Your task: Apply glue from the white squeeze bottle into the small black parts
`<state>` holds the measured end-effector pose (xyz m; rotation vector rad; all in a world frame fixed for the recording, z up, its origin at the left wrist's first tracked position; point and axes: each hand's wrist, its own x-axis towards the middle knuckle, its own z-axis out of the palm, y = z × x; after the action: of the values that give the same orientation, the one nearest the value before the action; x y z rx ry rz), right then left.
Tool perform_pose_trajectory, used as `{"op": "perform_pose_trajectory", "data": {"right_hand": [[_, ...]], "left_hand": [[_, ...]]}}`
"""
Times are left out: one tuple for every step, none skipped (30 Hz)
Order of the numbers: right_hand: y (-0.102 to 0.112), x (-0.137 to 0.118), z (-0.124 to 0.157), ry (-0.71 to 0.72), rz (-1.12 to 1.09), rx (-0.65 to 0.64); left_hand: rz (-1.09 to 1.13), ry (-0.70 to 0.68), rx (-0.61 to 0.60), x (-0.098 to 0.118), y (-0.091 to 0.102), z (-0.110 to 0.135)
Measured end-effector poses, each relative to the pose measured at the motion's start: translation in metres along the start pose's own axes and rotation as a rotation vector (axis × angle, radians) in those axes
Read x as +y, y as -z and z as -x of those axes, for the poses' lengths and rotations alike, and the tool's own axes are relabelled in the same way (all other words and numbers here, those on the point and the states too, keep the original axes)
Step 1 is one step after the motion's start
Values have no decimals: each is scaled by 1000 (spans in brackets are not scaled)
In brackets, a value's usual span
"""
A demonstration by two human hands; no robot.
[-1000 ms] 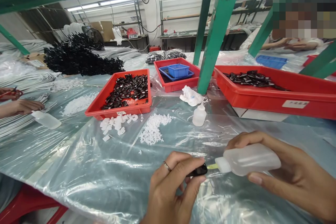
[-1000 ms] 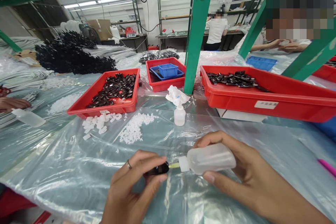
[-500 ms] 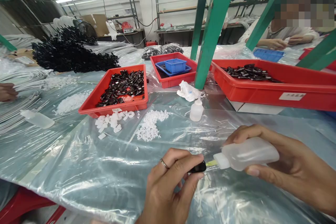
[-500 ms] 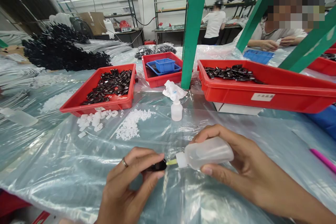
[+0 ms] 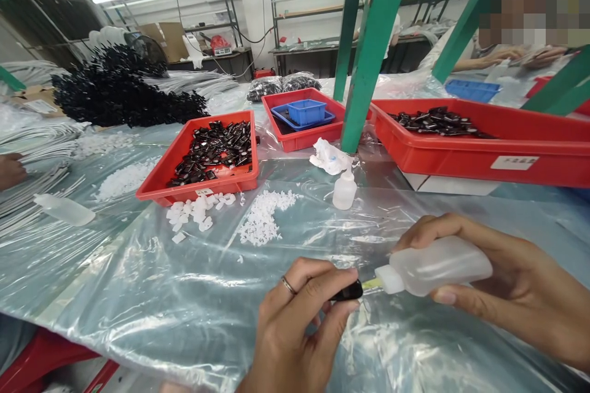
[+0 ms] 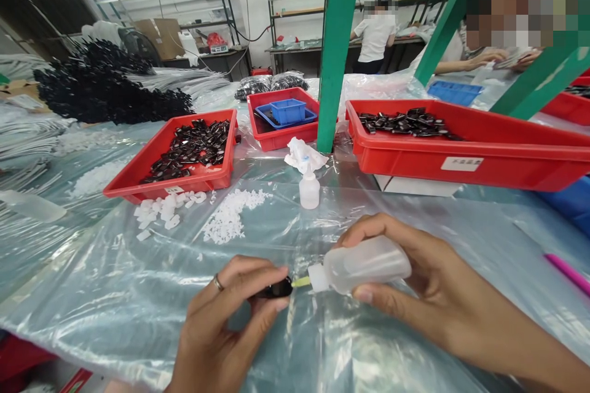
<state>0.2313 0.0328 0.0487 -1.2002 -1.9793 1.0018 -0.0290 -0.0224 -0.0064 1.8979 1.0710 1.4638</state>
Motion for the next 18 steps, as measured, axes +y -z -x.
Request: {"op": "perform_pose_trajectory", "data": {"right_hand": [[0,-1,0,5,1,6],[0,-1,0,9,2,10],[-1,-2,0,10,3,12],[-1,-3,0,13,6,15],[0,-3,1,18,10,17],[0,-4,1,22,14,14],[0,-4,2,28,18,15],[0,-4,2,35,22,11],[0,-4,2,42,27,13],[0,-4,2,49,31,15],[-1,-4,2,54,35,17],[-1,-4,1,60,39,23],[-2,-4,1,66,42,27],[-2,-4,1,71,41,31],[-3,-4,0,74,38,32],[-3,-4,0,77,36,32],[-4,-4,-1,78,34,36],[-4,-4,-1,81,32,40]], "left_hand": [[0,-2,-2,1,0,0],[1,3,3,1,0,1],[5,15,14,2,-1,1],[9,34,27,3,-1,1],[11,50,41,3,-2,2],[11,60,47,4,-3,2],[7,65,52,4,-3,3],[1,67,58,4,-3,3],[-3,68,65,4,-3,3],[-4,67,70,4,-3,4],[-1,68,67,4,-3,4],[7,73,60,4,-2,4],[18,85,49,3,-2,4],[31,103,35,3,-1,5],[44,125,20,4,0,4],[58,151,7,4,1,4],[73,178,0,5,1,4],[90,203,-5,7,1,3]]}}
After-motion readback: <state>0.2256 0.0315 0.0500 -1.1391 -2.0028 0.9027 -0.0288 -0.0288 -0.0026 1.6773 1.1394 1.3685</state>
